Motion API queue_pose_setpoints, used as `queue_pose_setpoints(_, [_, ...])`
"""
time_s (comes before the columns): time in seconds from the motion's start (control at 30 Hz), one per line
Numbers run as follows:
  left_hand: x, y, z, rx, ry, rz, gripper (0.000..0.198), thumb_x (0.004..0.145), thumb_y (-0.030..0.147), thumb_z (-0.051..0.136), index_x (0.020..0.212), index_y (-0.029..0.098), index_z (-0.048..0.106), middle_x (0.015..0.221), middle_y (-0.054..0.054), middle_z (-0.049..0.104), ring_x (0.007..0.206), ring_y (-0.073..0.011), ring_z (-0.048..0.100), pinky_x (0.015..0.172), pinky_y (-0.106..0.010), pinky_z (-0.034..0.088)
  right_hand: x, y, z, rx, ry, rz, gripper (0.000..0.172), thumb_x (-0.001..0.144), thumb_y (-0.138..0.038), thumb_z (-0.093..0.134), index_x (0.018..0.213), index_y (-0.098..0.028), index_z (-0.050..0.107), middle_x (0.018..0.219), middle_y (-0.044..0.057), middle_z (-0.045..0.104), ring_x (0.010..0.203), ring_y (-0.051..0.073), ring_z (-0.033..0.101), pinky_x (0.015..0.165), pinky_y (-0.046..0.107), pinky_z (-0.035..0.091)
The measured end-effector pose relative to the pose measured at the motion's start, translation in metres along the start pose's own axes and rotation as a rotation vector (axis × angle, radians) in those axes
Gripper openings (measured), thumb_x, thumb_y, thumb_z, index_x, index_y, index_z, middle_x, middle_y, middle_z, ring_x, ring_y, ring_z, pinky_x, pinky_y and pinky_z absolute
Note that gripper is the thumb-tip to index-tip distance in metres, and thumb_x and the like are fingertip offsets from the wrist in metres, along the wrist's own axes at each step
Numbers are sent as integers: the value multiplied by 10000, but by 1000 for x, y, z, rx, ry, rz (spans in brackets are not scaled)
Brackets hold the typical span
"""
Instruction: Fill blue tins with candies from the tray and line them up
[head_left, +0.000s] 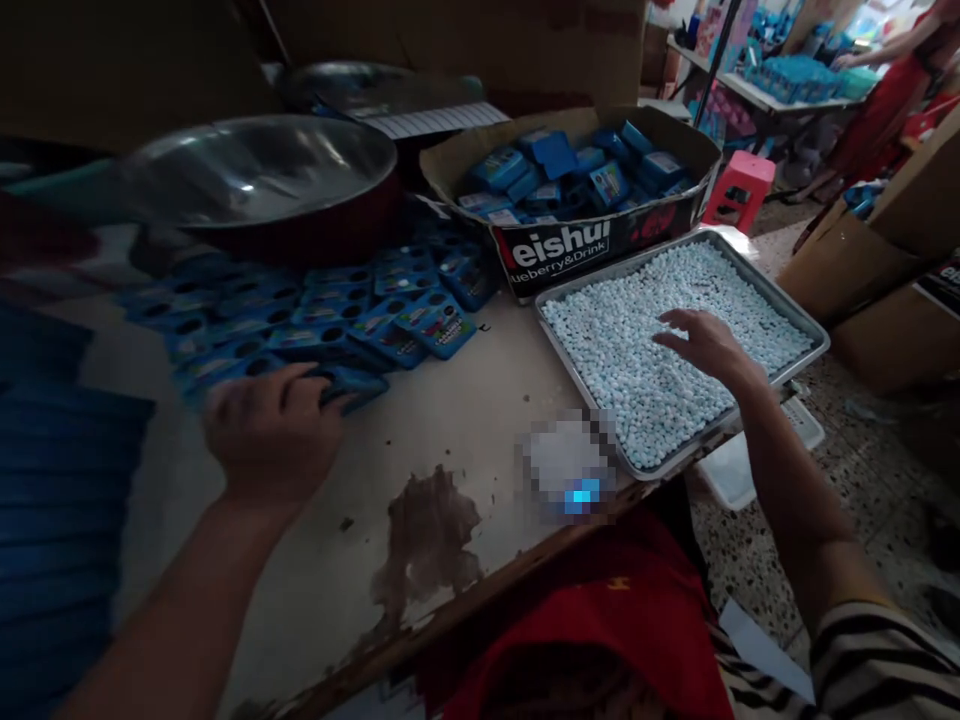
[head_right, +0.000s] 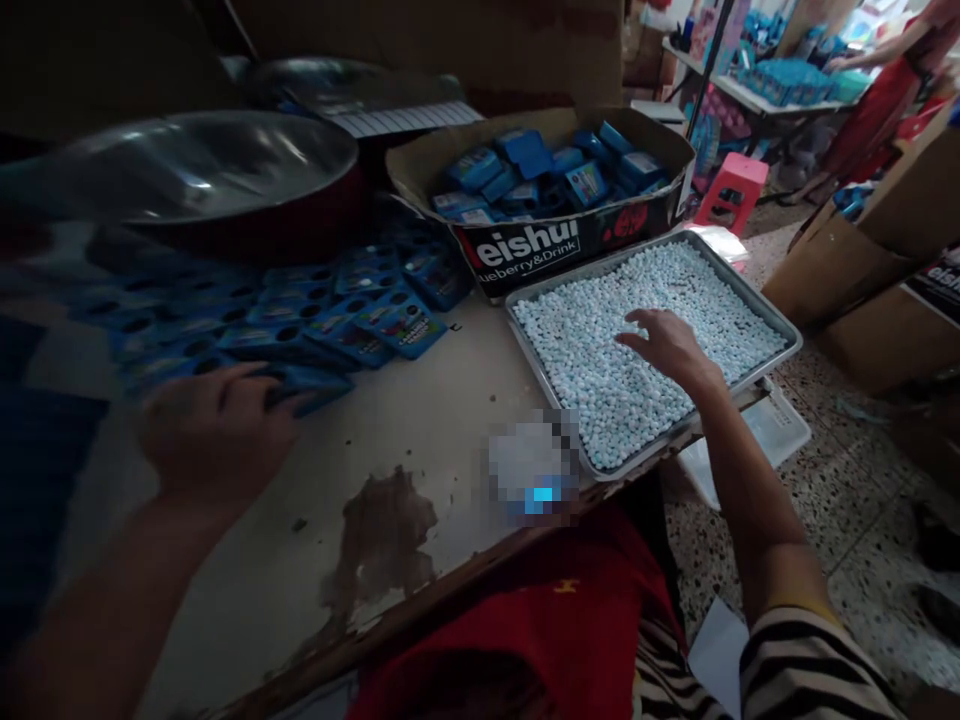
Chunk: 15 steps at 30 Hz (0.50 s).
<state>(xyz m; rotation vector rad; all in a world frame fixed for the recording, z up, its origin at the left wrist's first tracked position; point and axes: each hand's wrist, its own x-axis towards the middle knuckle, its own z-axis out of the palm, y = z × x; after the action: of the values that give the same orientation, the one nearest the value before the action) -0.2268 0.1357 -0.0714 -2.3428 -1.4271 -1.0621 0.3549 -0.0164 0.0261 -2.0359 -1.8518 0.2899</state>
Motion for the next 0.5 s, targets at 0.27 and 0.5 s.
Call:
queue_pose_setpoints(0.27, [27, 146, -73, -230, -106, 186, 200, 1074, 461, 766, 1041, 266, 734, 1238, -76, 851, 1128, -354, 820, 1023, -502, 658, -65, -3, 0, -411, -398, -186, 1061, 955, -721, 911, 1790, -201, 514, 1616, 269, 672, 1399, 502, 663, 1134, 609, 593])
queue_pose_setpoints(0.5, [8, 259, -54, -522, -331, 320, 87, 1065, 184, 745, 1071, 260, 703, 1241, -85, 834, 1147, -310, 815, 1012, -442, 686, -50, -3, 38, -411, -315, -401, 368, 1180, -461, 667, 1424, -197, 744, 1431, 224, 723, 1280, 391, 657, 1056, 469, 542])
